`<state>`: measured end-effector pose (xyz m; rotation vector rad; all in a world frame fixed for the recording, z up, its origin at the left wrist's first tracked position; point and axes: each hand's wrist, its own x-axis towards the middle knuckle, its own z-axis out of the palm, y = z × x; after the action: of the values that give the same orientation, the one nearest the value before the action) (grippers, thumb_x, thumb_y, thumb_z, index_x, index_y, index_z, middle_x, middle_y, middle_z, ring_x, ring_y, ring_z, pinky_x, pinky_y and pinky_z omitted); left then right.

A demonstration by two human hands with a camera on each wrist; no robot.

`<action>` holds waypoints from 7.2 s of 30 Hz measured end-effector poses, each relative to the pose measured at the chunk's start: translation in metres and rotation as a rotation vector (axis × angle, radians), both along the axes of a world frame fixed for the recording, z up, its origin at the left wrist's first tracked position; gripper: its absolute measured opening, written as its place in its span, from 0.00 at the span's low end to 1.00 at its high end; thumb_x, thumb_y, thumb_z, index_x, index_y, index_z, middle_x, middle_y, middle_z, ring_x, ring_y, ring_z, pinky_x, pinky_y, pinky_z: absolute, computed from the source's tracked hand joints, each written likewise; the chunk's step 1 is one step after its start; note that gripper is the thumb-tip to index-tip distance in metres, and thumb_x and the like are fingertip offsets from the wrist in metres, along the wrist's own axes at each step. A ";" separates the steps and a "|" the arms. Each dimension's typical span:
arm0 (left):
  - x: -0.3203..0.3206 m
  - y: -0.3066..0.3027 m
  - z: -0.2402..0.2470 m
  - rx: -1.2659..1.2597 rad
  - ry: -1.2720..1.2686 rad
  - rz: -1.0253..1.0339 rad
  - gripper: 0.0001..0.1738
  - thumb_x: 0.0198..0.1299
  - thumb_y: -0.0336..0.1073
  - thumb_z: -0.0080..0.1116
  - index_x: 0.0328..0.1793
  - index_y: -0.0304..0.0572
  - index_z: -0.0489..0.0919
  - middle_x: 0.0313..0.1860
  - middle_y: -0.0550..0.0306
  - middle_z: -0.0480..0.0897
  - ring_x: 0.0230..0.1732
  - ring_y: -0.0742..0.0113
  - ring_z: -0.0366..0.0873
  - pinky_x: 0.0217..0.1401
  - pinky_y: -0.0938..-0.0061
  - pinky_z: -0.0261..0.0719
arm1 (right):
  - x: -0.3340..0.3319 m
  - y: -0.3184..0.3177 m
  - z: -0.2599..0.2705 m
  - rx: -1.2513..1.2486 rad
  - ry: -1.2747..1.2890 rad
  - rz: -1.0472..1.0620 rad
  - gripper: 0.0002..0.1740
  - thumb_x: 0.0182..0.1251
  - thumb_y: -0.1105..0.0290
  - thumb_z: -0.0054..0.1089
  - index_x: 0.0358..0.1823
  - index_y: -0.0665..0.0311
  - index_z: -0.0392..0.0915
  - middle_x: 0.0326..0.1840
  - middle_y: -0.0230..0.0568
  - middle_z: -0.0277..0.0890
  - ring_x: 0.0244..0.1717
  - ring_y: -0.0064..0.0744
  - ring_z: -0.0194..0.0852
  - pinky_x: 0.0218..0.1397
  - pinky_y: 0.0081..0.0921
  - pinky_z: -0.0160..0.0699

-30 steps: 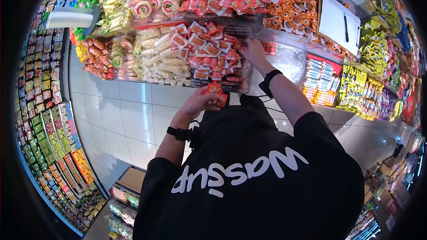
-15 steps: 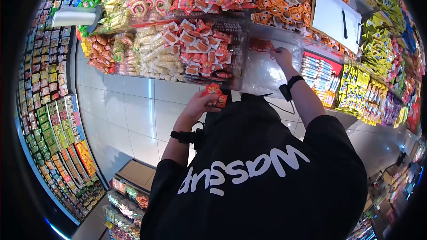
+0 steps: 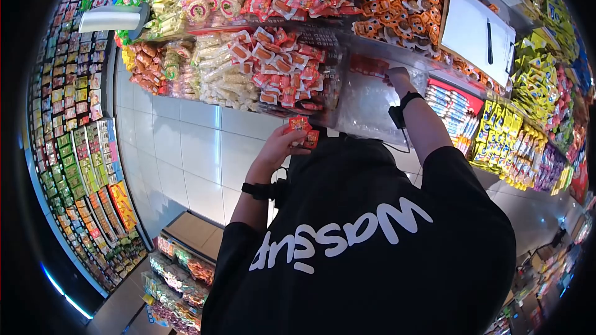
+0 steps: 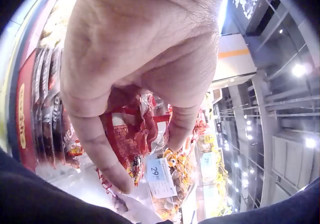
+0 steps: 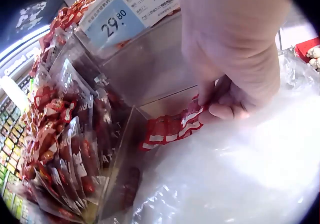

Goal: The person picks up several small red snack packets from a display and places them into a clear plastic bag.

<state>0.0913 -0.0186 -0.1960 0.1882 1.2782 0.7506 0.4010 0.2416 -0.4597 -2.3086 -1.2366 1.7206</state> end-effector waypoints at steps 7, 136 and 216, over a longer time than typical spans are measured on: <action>0.003 0.014 -0.002 -0.019 0.001 -0.027 0.16 0.65 0.34 0.57 0.56 0.37 0.74 0.44 0.58 0.80 0.45 0.67 0.82 0.47 0.61 0.88 | 0.002 0.008 0.011 0.069 -0.264 0.342 0.25 0.62 0.44 0.61 0.33 0.62 0.83 0.29 0.39 0.85 0.32 0.33 0.86 0.40 0.30 0.83; 0.046 -0.038 -0.014 0.132 0.021 -0.229 0.14 0.69 0.32 0.52 0.56 0.35 0.69 0.50 0.53 0.77 0.48 0.63 0.81 0.53 0.72 0.83 | 0.026 -0.081 0.094 1.039 0.105 0.262 0.16 0.63 0.61 0.62 0.49 0.61 0.80 0.49 0.50 0.79 0.48 0.50 0.80 0.52 0.39 0.77; -0.175 -0.007 -0.046 0.170 0.188 -0.276 0.13 0.71 0.38 0.50 0.56 0.39 0.75 0.50 0.54 0.81 0.49 0.67 0.80 0.53 0.71 0.79 | -0.257 -0.100 0.205 1.217 0.053 0.489 0.17 0.59 0.65 0.66 0.48 0.63 0.78 0.47 0.43 0.75 0.49 0.46 0.76 0.51 0.37 0.77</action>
<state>-0.0842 -0.0258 -0.2421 0.5729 1.3314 0.6128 0.1439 0.1420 -0.2549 -1.2670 -2.0935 0.6113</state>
